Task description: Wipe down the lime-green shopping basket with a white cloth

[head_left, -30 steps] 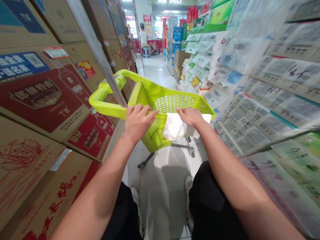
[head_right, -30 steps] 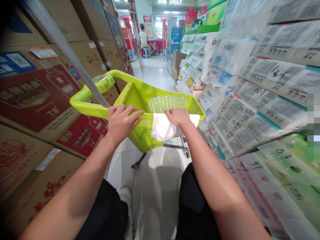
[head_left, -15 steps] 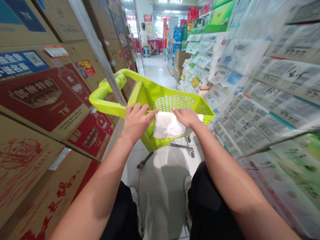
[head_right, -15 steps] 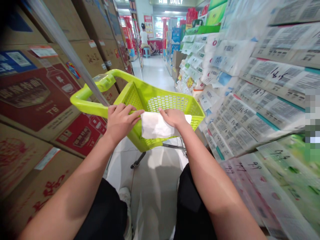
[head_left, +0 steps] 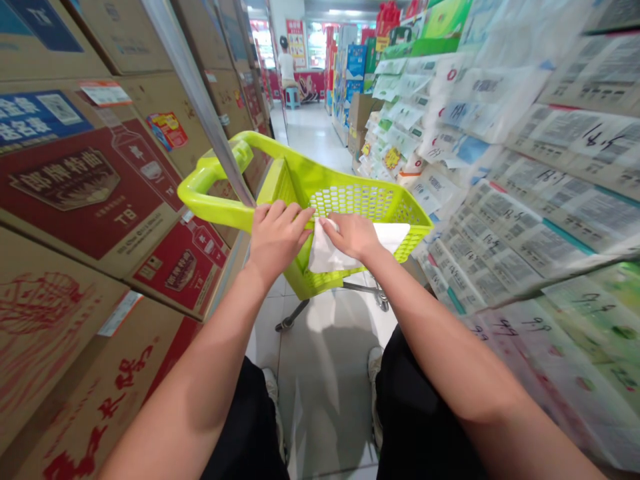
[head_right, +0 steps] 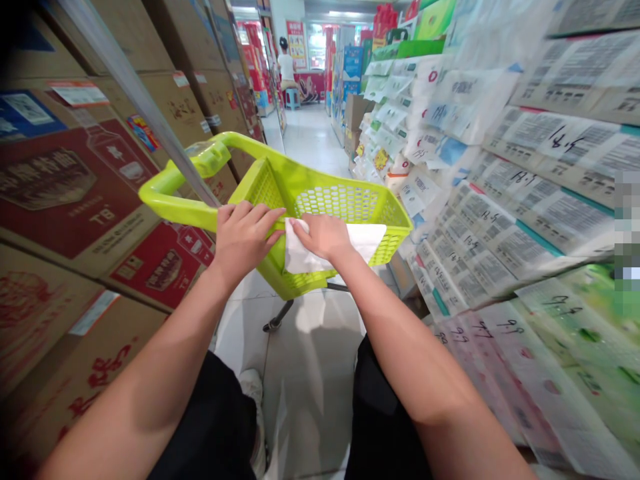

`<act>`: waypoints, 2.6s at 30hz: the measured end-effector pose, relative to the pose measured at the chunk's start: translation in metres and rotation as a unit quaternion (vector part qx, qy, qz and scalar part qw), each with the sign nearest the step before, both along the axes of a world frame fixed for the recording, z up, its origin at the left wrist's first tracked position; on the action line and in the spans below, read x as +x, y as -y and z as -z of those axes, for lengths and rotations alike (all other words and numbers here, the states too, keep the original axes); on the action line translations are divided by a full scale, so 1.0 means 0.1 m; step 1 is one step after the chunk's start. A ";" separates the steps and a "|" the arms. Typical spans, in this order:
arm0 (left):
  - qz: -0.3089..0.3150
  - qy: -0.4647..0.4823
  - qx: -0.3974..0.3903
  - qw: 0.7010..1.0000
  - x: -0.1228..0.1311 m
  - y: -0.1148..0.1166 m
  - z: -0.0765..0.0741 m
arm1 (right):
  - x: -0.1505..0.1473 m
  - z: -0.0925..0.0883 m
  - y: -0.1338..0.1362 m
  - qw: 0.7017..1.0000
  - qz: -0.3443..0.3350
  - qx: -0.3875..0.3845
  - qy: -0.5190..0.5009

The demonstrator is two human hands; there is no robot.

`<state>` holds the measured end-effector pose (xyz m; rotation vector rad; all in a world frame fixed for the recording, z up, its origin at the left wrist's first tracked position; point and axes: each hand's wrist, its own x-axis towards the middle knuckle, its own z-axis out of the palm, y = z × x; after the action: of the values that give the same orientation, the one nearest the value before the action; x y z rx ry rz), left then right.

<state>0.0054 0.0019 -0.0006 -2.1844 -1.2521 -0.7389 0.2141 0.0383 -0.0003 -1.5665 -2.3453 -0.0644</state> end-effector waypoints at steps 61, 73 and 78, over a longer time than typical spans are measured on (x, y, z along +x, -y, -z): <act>0.008 0.011 0.008 1.000 -0.19 0.01 0.05 | 0.28 0.04 -0.22 0.994 -0.074 -0.067 0.051; -0.009 0.032 -0.011 0.999 -0.22 0.05 0.03 | -0.01 0.03 -0.09 0.995 -0.077 -0.034 0.052; -0.010 0.037 0.003 0.999 -0.14 0.09 0.05 | -0.19 0.12 0.03 0.998 -0.018 0.045 0.046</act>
<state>-0.0090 -0.0070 -0.0054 -2.1557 -1.3041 -0.8199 0.1950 0.0349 -0.0126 -1.5067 -2.4033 -0.2357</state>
